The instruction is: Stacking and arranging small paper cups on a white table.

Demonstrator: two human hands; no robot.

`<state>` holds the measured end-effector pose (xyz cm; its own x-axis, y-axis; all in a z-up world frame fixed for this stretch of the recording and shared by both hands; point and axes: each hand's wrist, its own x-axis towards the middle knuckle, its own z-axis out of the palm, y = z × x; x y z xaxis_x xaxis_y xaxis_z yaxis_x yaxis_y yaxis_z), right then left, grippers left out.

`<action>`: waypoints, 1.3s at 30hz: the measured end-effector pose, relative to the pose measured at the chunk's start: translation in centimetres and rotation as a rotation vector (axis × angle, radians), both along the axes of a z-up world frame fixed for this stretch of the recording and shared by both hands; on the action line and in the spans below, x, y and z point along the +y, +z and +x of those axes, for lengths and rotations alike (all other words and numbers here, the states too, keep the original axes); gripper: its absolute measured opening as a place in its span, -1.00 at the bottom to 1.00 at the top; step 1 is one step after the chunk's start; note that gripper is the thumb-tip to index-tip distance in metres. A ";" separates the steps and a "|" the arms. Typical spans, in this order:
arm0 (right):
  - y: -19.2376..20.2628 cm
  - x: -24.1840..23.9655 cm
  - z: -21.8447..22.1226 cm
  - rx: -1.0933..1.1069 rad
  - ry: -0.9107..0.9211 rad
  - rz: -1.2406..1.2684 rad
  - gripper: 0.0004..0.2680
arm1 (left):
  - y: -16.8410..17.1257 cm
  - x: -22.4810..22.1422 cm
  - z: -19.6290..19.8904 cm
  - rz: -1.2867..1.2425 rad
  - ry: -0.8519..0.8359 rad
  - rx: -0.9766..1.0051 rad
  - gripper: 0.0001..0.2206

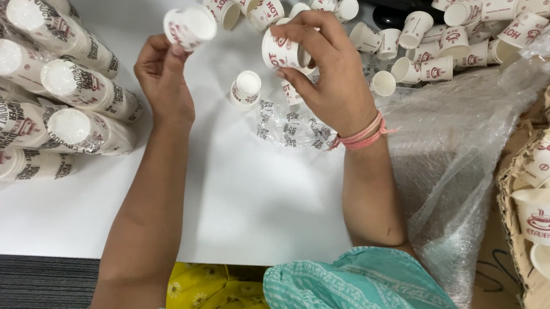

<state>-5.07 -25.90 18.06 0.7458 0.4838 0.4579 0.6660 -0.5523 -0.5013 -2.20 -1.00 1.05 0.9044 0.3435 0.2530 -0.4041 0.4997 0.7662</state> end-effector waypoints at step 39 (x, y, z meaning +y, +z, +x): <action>-2.3 3.0 -0.4 0.126 0.076 0.024 -0.74 | 2.3 -0.7 -1.1 0.242 -0.437 0.035 -0.83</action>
<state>-5.48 -22.86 15.81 0.7598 0.5313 0.3749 0.6364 -0.4895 -0.5961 -3.31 -1.66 3.34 0.9600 -0.1345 0.2457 -0.1687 0.4224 0.8906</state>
